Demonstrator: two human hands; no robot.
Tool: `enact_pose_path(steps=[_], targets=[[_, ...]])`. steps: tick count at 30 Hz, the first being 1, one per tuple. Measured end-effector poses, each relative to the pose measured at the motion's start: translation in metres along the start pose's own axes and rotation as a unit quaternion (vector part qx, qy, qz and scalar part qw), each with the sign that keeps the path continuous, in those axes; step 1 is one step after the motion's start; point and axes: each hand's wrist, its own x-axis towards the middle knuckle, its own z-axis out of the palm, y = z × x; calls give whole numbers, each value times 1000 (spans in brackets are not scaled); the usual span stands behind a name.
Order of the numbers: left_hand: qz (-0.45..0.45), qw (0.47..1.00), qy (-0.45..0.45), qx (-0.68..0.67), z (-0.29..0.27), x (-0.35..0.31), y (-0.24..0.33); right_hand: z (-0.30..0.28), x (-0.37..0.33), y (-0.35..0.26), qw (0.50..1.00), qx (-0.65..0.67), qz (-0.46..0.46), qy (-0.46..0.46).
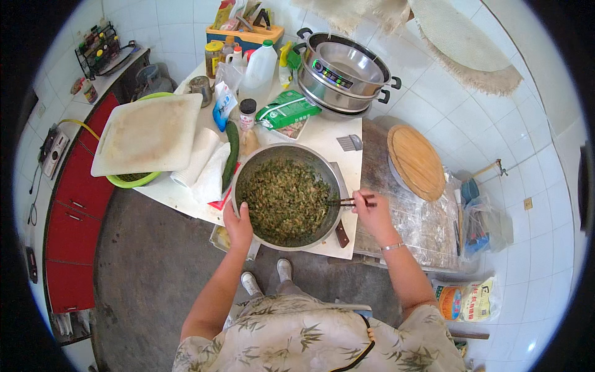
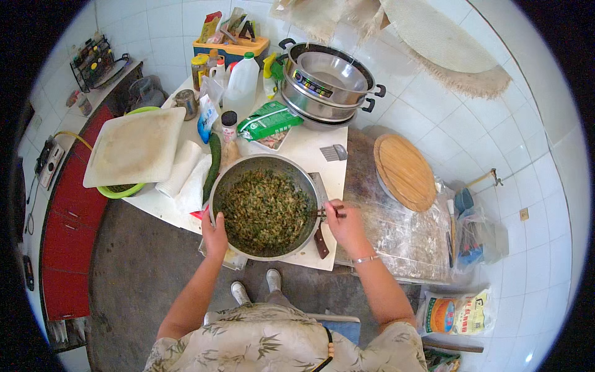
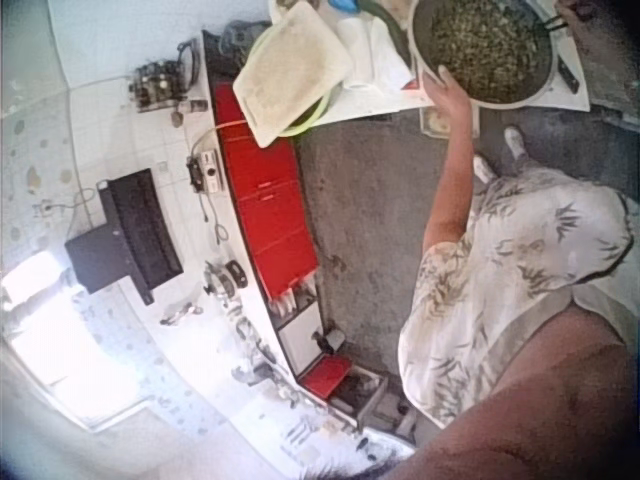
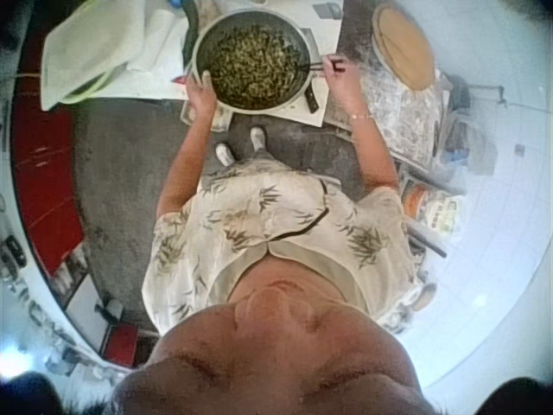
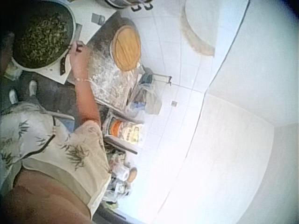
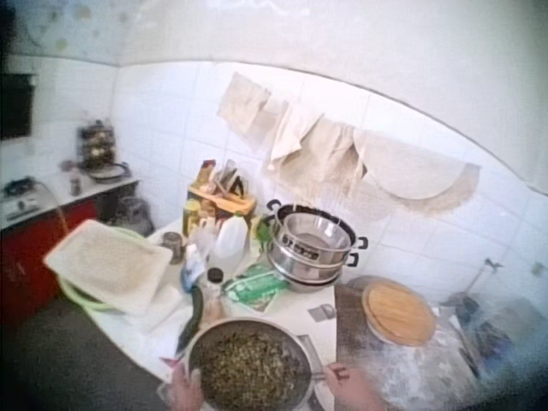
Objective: The person mixes a green vegetable and grain mixture in a large metal bowl using chopsticks. After mixing, they cover the bowl with a wooden lid and wipe the kitchen counter with a purple cloth.
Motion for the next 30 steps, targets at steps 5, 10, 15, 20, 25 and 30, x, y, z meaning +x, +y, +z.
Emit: enact_pose_path(steps=[5, 10, 15, 20, 25, 30], targets=[[7, 1000, 4, -9, -1, 1, -2, 10, -24, -3, 995, 4, -73, 72], [8, 1000, -9, 1, 0, -2, 10, 66, -35, 3, 990, -21, -126, 62], [2, 1000, 7, -7, -5, 0, 3, 40, -48, -25, 980, -81, -155, 99], [-4, 1000, -5, -22, 2, -3, 10, 69, -40, -3, 981, -73, -151, 102], [24, 997, 36, 61, 0, 1, -24, 64, -35, -18, 981, -6, -145, 128], [-11, 1000, -18, 5, -4, 1, 12, 80, -13, 1, 980, 40, -152, 123]])
